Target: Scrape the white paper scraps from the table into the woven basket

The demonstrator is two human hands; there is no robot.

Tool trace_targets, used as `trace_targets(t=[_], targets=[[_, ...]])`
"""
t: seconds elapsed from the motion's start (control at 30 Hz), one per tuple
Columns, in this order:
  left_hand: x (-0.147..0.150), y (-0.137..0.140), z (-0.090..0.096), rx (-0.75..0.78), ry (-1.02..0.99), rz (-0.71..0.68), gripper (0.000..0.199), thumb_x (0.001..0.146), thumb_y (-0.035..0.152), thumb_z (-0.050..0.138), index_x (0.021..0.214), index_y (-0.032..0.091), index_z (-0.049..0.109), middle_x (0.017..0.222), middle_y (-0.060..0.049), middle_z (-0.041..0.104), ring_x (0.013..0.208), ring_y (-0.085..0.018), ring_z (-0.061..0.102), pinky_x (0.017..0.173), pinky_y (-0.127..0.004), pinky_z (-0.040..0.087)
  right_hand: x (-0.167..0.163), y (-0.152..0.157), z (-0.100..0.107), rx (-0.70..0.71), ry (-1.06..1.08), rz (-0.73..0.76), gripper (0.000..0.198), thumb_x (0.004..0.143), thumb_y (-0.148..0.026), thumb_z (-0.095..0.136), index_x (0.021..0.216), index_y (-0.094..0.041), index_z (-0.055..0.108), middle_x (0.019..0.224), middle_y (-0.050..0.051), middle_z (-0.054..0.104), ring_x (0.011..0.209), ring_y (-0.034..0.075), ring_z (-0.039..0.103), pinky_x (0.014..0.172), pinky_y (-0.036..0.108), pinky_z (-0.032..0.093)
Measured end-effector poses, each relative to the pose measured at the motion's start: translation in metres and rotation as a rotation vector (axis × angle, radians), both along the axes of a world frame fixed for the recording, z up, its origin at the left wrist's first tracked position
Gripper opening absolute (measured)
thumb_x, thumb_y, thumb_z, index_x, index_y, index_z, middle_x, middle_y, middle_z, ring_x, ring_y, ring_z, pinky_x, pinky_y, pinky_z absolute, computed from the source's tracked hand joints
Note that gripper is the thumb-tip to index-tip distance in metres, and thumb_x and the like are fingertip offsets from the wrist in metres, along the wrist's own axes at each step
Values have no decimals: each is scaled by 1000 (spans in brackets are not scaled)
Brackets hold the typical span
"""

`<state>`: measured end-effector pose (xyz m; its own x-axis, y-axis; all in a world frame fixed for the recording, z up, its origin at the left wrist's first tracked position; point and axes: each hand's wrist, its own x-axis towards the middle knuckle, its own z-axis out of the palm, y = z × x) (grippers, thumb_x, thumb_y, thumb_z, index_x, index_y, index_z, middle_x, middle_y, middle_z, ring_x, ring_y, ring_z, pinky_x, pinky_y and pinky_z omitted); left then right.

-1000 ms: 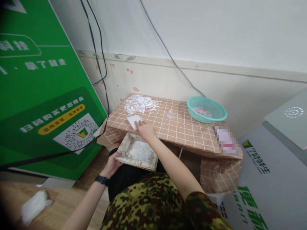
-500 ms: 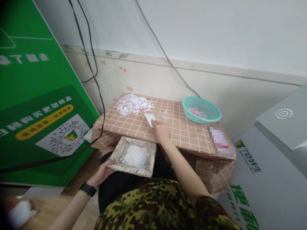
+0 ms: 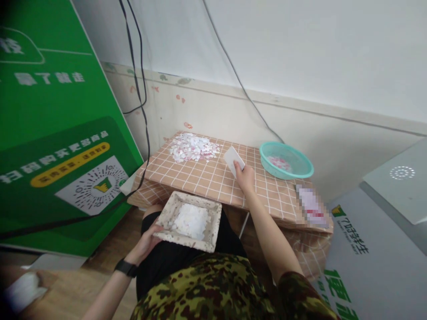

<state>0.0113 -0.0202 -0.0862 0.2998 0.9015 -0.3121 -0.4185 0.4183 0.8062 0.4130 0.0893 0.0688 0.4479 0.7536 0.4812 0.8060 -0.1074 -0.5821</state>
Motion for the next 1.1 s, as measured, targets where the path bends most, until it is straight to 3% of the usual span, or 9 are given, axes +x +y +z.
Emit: trace_targets(t=[0.1, 0.23, 0.4, 0.47, 0.67, 0.83, 1.1], targets=[[1, 3, 1, 3, -12, -5, 56, 73, 20, 65, 129, 19, 59, 108, -7, 74, 94, -28, 68, 77, -38, 53, -16, 5, 0, 47, 56, 122, 68, 88, -73, 42, 66, -13, 66, 57, 8, 62, 57, 21, 57, 53, 30, 32], [0, 3, 3, -3, -30, -16, 57, 75, 20, 65, 132, 18, 58, 110, -8, 73, 95, -28, 68, 82, -40, 53, -36, 7, -4, 67, 14, 279, 60, 92, -65, 42, 80, -15, 71, 72, 10, 69, 71, 25, 63, 62, 32, 43], [-2, 3, 0, 4, -54, -20, 54, 75, 19, 65, 130, 18, 60, 116, -9, 73, 99, -29, 68, 83, -39, 51, -40, 5, -14, 100, -137, 309, 53, 96, -58, 40, 98, -17, 73, 99, 16, 72, 105, 33, 63, 83, 40, 48], [-2, 3, -2, 6, -63, -23, 54, 75, 20, 66, 129, 19, 61, 117, -9, 73, 100, -29, 67, 83, -38, 51, -39, 7, -15, 98, -168, 305, 52, 97, -57, 40, 101, -17, 73, 105, 18, 71, 109, 33, 61, 87, 41, 47], [-2, 4, 0, 4, -63, -32, 54, 74, 19, 66, 128, 19, 62, 116, -9, 73, 98, -29, 68, 81, -37, 51, -42, 17, -7, -22, -239, 259, 54, 97, -57, 39, 86, -16, 73, 80, 16, 70, 82, 29, 63, 73, 36, 44], [-1, 3, 7, 5, -62, -25, 55, 73, 19, 66, 129, 18, 61, 117, -9, 73, 99, -30, 68, 81, -38, 51, -51, 24, 1, -58, -196, 316, 56, 96, -60, 41, 76, -17, 71, 64, 10, 65, 65, 22, 58, 64, 31, 37], [-1, 3, 6, -11, -27, -13, 49, 74, 21, 67, 122, 17, 63, 105, -7, 75, 90, -27, 68, 81, -38, 53, -60, 31, 2, -61, -51, 413, 53, 92, -62, 48, 67, -18, 64, 60, 5, 62, 59, 18, 55, 58, 30, 32]])
